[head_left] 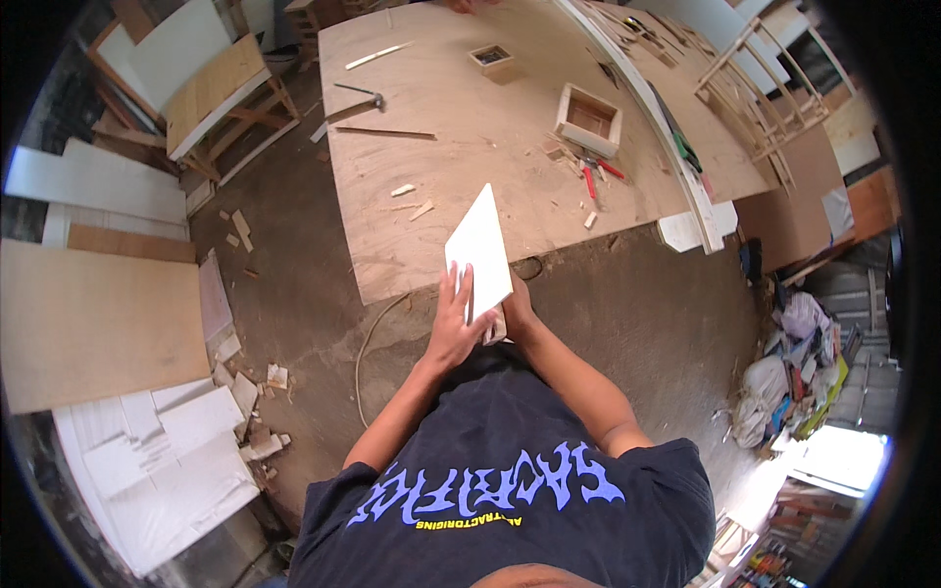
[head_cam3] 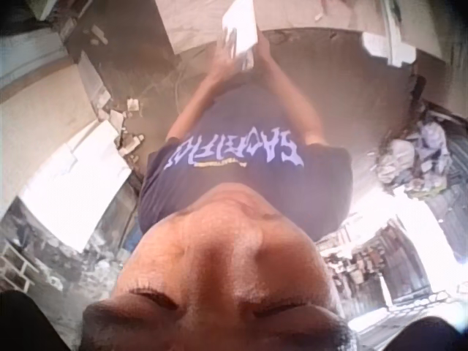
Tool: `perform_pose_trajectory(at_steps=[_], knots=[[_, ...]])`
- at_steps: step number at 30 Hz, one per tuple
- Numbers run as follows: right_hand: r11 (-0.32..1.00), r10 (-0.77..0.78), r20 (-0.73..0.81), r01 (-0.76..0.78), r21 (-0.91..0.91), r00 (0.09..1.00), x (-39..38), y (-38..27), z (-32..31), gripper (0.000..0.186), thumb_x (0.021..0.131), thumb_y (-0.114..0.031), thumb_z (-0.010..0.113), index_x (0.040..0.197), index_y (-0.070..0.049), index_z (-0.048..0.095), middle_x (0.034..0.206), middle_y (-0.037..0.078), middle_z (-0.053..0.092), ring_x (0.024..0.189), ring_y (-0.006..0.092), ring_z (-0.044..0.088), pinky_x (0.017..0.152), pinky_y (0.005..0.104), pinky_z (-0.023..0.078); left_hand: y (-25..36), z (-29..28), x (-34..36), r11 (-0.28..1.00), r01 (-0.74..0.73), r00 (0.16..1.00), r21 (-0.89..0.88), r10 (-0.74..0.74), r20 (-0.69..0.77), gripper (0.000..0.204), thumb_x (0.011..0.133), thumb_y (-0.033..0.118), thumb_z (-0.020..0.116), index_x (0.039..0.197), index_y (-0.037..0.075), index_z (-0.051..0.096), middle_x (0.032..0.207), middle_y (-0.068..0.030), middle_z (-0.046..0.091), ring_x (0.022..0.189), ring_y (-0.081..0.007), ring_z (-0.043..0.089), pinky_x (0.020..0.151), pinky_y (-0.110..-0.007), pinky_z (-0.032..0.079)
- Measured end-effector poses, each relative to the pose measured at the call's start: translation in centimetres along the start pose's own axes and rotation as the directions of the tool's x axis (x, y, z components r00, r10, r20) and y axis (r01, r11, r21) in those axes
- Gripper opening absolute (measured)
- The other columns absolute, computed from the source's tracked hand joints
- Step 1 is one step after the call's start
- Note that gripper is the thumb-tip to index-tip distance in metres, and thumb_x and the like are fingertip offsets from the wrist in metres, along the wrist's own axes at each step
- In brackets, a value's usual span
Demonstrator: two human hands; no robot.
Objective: The person marks a wood piece with a pencil, sands the edges of another wood piece with a sanding block, and then fits the pieces together to form a wooden box on a workbench.
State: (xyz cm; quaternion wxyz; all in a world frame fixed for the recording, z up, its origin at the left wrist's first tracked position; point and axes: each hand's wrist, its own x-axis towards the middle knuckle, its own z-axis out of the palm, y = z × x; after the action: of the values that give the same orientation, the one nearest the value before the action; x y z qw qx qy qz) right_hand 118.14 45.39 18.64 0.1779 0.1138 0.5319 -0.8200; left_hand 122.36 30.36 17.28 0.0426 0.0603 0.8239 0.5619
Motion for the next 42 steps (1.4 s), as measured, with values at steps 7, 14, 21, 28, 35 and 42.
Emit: perform_pose_trajectory(at_steps=[7,14,21,28,35,42], knots=[[0.994,-0.031,-0.014,0.033,0.102,0.999,-0.7,-1.7,0.2,0.061,0.108,-0.029,0.053,0.162,-0.005,0.038,0.142,0.015,0.058,0.126,0.0216,0.06,0.105,0.0324,0.049,3.6,1.0,1.7,0.984,-0.157,0.969,0.08,0.17,-0.182,0.066,0.091,0.022,0.073,0.151,0.001,0.054,0.139,-0.0281,0.062,0.122,-0.0408,0.066,0.101,-0.045,0.054],[0.958,0.036,0.049,-0.049,0.283,0.998,-0.2,-0.9,-4.0,0.067,0.103,-0.023,0.058,0.165,-0.014,0.033,0.132,0.013,0.063,0.109,0.0249,0.068,0.086,0.0452,0.061,4.8,2.0,3.9,0.94,-0.165,0.923,0.3,0.254,-0.288,0.034,0.095,0.008,0.068,0.127,-0.002,0.069,0.093,-0.0263,0.073,0.083,-0.0429,0.074,0.071,-0.045,0.058],[0.984,0.071,0.097,-0.085,0.154,0.993,2.0,-4.3,-10.6,0.069,0.102,-0.025,0.049,0.166,-0.011,0.031,0.143,0.015,0.06,0.117,0.0289,0.07,0.089,0.0393,0.06,4.2,4.5,7.7,0.913,-0.029,0.881,0.408,0.216,-0.421,0.027,0.101,0.015,0.067,0.127,0.007,0.071,0.095,-0.02,0.076,0.084,-0.0403,0.074,0.071,-0.046,0.058],[0.989,0.025,0.11,-0.041,0.144,0.994,4.4,-8.8,-19.1,0.067,0.105,-0.027,0.05,0.164,0.0,0.032,0.144,0.019,0.06,0.123,0.0264,0.066,0.099,0.0391,0.058,6.2,6.3,12.2,0.785,-0.078,0.967,0.615,0.211,-0.146,0.022,0.102,0.018,0.063,0.121,0.011,0.071,0.095,-0.0165,0.076,0.085,-0.0373,0.074,0.068,-0.047,0.057],[0.975,0.046,0.239,0.008,-0.222,0.97,6.9,-13.0,-23.6,0.065,0.102,-0.025,0.063,0.162,-0.008,0.043,0.161,0.014,0.048,0.139,0.0253,0.056,0.113,0.0372,0.048,5.0,11.7,16.8,0.756,-0.202,0.959,0.623,0.283,-0.031,0.024,0.1,0.019,0.065,0.122,0.011,0.07,0.101,-0.0122,0.078,0.089,-0.035,0.075,0.075,-0.046,0.059],[0.85,-0.06,0.4,0.257,-0.46,0.914,10.7,-12.4,-25.3,0.064,0.095,-0.03,0.076,0.153,-0.012,0.057,0.163,0.018,0.048,0.151,0.0268,0.044,0.124,0.0388,0.035,4.4,13.0,16.1,0.735,-0.121,0.981,0.667,0.19,-0.032,0.028,0.099,0.019,0.068,0.126,0.015,0.071,0.106,-0.0121,0.079,0.086,-0.0321,0.078,0.069,-0.044,0.06]])
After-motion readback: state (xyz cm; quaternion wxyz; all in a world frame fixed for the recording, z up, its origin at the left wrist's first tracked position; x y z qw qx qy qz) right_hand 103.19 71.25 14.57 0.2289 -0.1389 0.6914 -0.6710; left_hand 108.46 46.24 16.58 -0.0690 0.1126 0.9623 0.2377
